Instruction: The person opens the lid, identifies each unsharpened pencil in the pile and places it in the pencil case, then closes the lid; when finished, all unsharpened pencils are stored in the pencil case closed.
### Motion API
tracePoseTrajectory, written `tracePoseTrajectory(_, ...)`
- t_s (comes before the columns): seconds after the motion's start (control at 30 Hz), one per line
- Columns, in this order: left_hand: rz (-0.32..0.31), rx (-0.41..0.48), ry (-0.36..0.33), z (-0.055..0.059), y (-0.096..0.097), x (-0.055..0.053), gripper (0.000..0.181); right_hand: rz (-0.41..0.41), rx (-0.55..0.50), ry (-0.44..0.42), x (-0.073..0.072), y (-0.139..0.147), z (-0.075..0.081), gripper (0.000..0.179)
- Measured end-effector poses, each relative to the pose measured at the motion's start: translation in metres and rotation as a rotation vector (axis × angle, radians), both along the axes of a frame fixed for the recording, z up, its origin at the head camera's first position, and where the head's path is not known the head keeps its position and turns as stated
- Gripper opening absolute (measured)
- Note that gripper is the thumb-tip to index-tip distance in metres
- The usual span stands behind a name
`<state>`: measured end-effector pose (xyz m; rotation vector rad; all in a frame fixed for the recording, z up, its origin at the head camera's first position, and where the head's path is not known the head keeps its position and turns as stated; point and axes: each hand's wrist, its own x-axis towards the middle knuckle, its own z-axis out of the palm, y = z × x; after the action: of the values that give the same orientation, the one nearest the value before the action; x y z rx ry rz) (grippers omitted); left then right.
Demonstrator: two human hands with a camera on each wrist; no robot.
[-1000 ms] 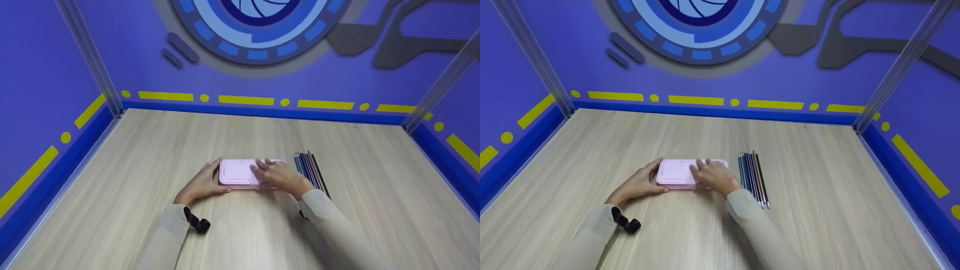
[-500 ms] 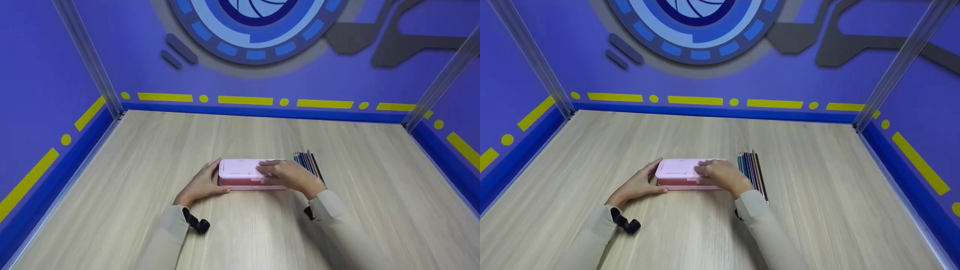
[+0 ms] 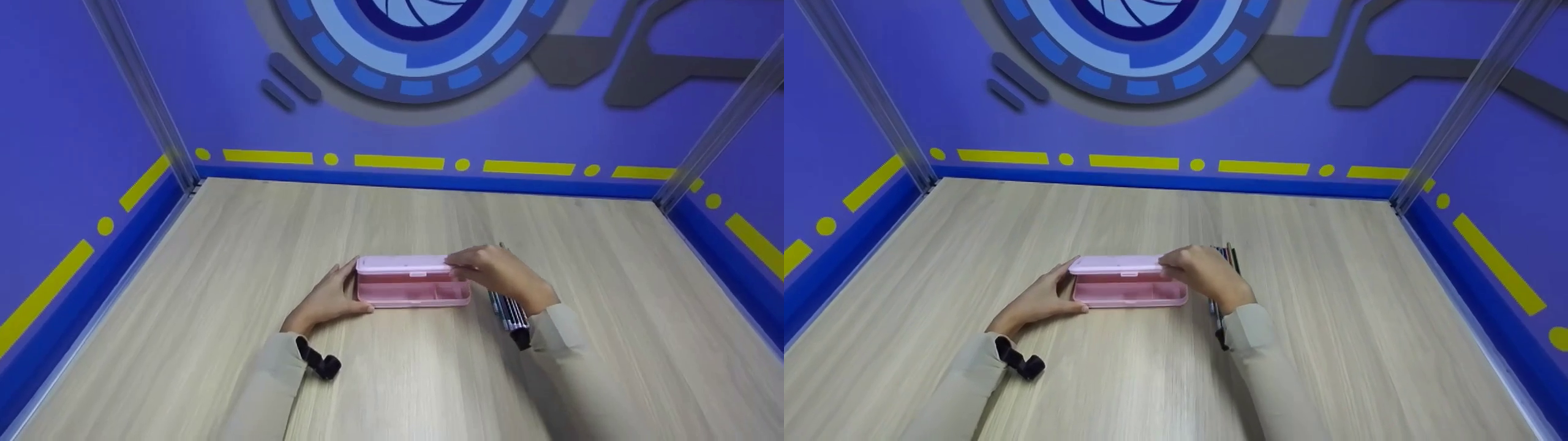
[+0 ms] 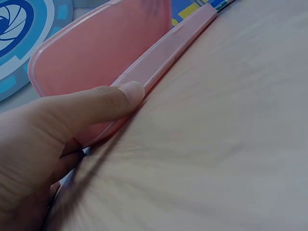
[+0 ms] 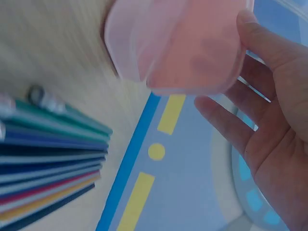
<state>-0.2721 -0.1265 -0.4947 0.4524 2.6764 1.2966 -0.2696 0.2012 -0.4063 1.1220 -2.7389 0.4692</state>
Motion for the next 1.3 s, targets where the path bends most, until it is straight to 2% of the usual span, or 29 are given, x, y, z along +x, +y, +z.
tracePoseTrajectory(0.27,-0.021,-0.013,0.046,0.001,-0.001,-0.001,0.109,-0.026,-0.13,0.026,-0.007,0.011,-0.001,0.021)
tracePoseTrajectory(0.5,0.006,0.006,0.009,-0.002,-0.001,0.001,0.11,-0.029,-0.154,0.088,-0.007,0.011,-0.006,0.018)
tracePoseTrajectory(0.63,0.0,0.004,0.012,-0.002,-0.002,0.002,0.107,-0.056,-0.188,0.113,-0.009,0.009,-0.005,0.017)
tracePoseTrajectory(0.93,-0.002,-0.001,-0.008,-0.001,-0.003,0.0,0.104,-0.157,-0.363,0.024,-0.014,0.01,-0.008,0.018)
tracePoseTrajectory(1.3,0.0,-0.004,-0.02,-0.001,-0.002,0.001,0.105,-0.259,-0.458,-0.107,-0.015,0.008,-0.008,0.023)
